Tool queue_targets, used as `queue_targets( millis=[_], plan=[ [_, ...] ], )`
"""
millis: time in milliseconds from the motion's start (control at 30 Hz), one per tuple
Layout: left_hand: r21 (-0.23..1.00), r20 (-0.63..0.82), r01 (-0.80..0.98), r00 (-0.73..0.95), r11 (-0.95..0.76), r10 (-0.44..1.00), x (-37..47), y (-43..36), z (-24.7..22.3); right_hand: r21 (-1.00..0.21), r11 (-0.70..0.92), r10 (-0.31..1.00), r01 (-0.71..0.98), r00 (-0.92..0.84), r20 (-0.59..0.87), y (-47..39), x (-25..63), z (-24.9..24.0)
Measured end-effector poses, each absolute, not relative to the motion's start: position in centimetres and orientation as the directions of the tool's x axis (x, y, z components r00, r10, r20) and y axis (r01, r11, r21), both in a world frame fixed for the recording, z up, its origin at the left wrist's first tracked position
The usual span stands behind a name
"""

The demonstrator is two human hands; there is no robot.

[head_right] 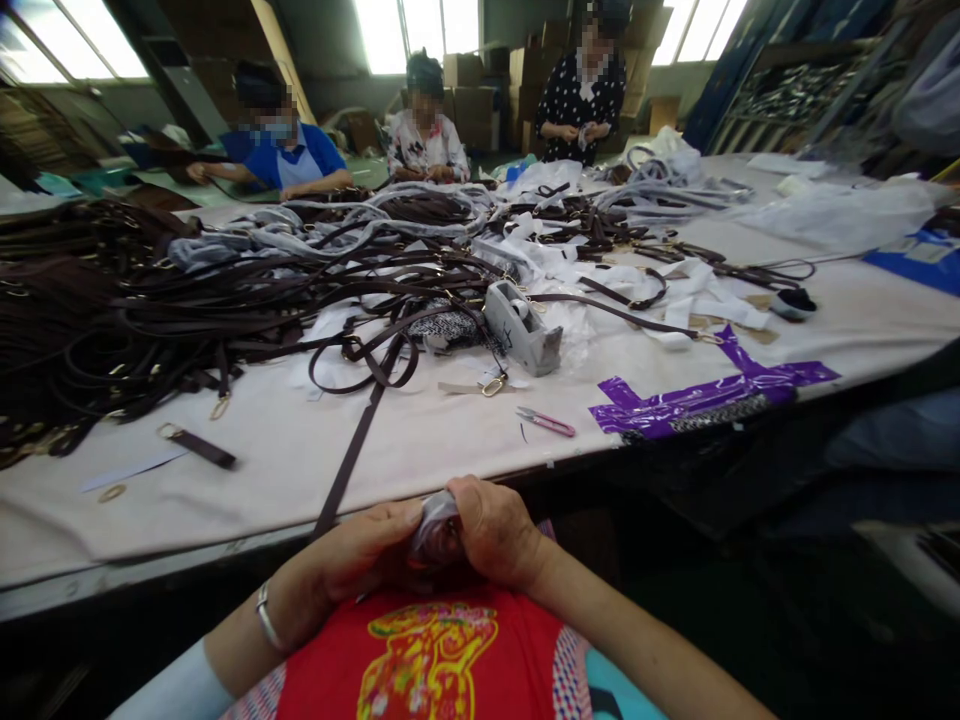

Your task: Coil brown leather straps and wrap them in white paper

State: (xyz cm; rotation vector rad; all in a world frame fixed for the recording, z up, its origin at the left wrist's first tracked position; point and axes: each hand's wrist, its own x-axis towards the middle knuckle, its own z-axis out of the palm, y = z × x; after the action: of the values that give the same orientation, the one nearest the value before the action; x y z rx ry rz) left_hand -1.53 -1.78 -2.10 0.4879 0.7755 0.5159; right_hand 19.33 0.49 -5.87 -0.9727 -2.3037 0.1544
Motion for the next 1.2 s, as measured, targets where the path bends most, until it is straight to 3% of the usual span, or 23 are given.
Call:
queue_targets(
  millis=[167,300,633,800,967,1200],
  plan=[
    [0.556,-0.475,-0.328,0.628,0.763,0.616,-1.2,-2.6,-2.7,-0.320,0.735,0.659,0.598,-0.519,0.544,-0.1,19.4,-6.1],
    [0.619,-0.470,-0.327,0.574,0.714,0.671,-0.7,-3.2,-2.9,-0.356,0.703,0.692,0.615,-0.477,0.542,-0.5,19.3,-6.3],
    [0.710,-0.547,-0.263,0.379,0.654,0.746,0.2,-3.1,-3.9,-0.594,0.511,0.820,0.621,-0.560,0.119,0.5,19.6,-6.3],
    [0.823,-0.520,-0.021,0.373,0.567,0.768,-0.5,-2.7,-2.2,-0.624,0.628,0.660,0.465,-0.743,0.111,1.7,21.0,-2.9],
    [0.910,-0.388,0.329,0.455,0.253,0.802,-0.7,-2.4,0.1,-0.559,0.734,0.533,0.385,-0.837,0.122,1.6,20.4,-1.2],
    [0.846,-0.437,0.506,0.479,0.167,0.762,-0.7,-2.6,-0.4,-0.441,0.716,0.585,0.541,-0.810,-0.043,0.1,19.4,-2.5]
  ],
)
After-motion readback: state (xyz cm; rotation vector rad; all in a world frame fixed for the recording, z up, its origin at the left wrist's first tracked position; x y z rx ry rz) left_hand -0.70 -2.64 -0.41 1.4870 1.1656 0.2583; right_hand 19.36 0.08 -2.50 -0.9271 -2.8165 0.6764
